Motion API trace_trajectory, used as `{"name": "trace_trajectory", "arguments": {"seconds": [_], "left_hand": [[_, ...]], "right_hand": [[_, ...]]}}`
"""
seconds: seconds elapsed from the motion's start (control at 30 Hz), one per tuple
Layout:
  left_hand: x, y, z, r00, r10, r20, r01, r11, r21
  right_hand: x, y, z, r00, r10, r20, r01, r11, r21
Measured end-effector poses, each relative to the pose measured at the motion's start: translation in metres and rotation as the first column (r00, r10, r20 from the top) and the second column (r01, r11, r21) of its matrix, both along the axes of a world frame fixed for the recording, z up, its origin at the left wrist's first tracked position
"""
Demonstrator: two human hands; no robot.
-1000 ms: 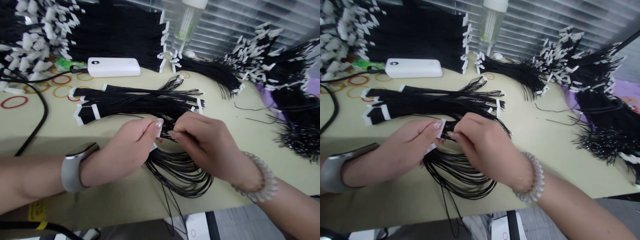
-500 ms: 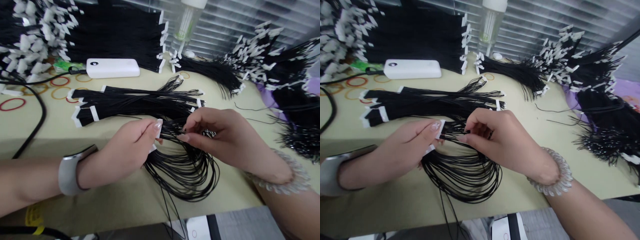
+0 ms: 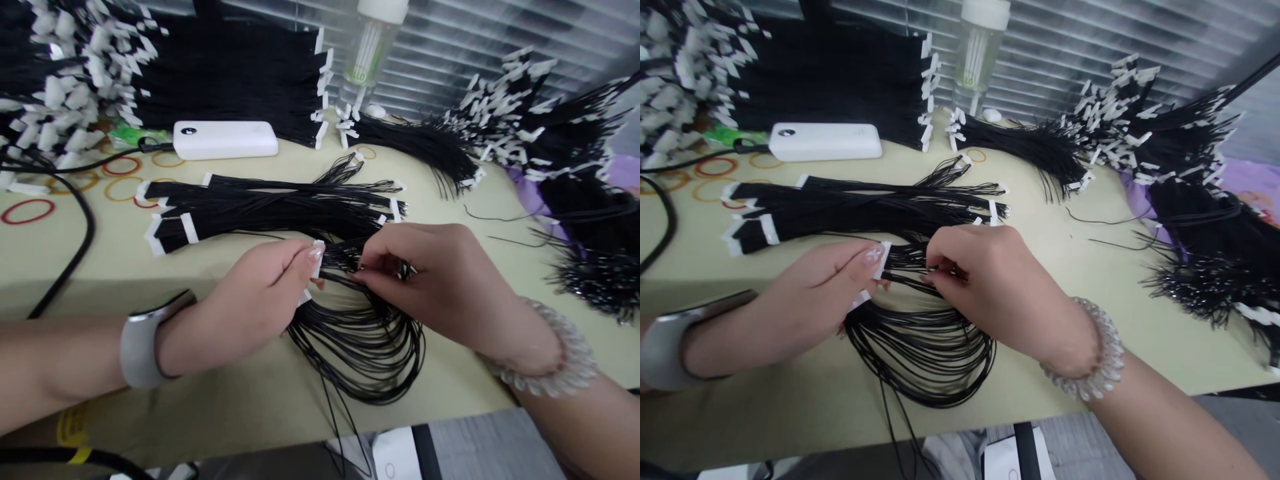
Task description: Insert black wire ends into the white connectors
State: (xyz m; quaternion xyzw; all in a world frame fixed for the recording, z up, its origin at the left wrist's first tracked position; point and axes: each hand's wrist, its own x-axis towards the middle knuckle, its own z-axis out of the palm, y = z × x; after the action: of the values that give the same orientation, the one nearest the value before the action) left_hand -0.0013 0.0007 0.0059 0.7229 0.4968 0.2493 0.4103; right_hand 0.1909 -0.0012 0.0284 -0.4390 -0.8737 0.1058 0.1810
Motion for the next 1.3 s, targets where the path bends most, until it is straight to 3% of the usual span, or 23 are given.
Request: {"name": "trace_trajectory", "arguments": {"seconds": [0.17,0.3,0.33,0.4,0.47,0.53,0.67,0.87,1.1,1.3], "left_hand": [[0.0,-0.001,-0.001,1.0,0.01,-0.004,-0.01,1.0,-0.023],[0.0,0.0,-0.001,1.0,0.031,0.001,-0.031,0.999,-0.021],[0.0,0.001,-0.001,0.999,0.037,0.001,-0.037,0.999,-0.02],[0.0,0.002,-0.001,0.998,0.058,0.0,-0.058,0.998,-0.021],[0.0,0.003,-0.002,0.997,0.077,-0.002,-0.077,0.997,-0.028],[0.0,0.003,-0.003,0.995,0.095,-0.004,-0.096,0.995,-0.027],[0.001,0.003,-0.002,0.989,0.144,0.017,-0.144,0.989,-0.045],[0.002,0.003,-0.001,0.982,0.178,0.058,-0.172,0.981,-0.09],[0.002,0.002,-0.001,0.985,0.17,0.02,-0.169,0.985,-0.022],[0.001,0.003,-0.001,0.99,0.141,0.012,-0.14,0.989,-0.043]], "right_hand": [[0.001,-0.002,-0.001,0.991,0.082,0.102,-0.091,0.992,0.088],[0.003,-0.007,0.006,0.996,0.082,0.04,-0.087,0.986,0.143],[0.004,-0.009,0.01,0.996,0.084,0.005,-0.084,0.992,0.099],[0.004,-0.016,0.019,0.989,0.123,-0.082,-0.132,0.985,-0.114],[0.002,-0.023,0.026,0.971,0.199,-0.134,-0.235,0.895,-0.378],[-0.002,-0.029,0.027,0.966,0.248,-0.076,-0.251,0.82,-0.514],[-0.013,-0.033,0.011,0.983,0.164,0.088,-0.103,0.871,-0.48],[-0.028,-0.029,-0.011,0.995,0.097,-0.023,-0.094,0.842,-0.53],[-0.031,-0.031,-0.01,0.997,0.069,-0.026,-0.073,0.87,-0.487],[-0.026,-0.028,-0.006,0.999,0.032,0.003,-0.025,0.835,-0.55]]}}
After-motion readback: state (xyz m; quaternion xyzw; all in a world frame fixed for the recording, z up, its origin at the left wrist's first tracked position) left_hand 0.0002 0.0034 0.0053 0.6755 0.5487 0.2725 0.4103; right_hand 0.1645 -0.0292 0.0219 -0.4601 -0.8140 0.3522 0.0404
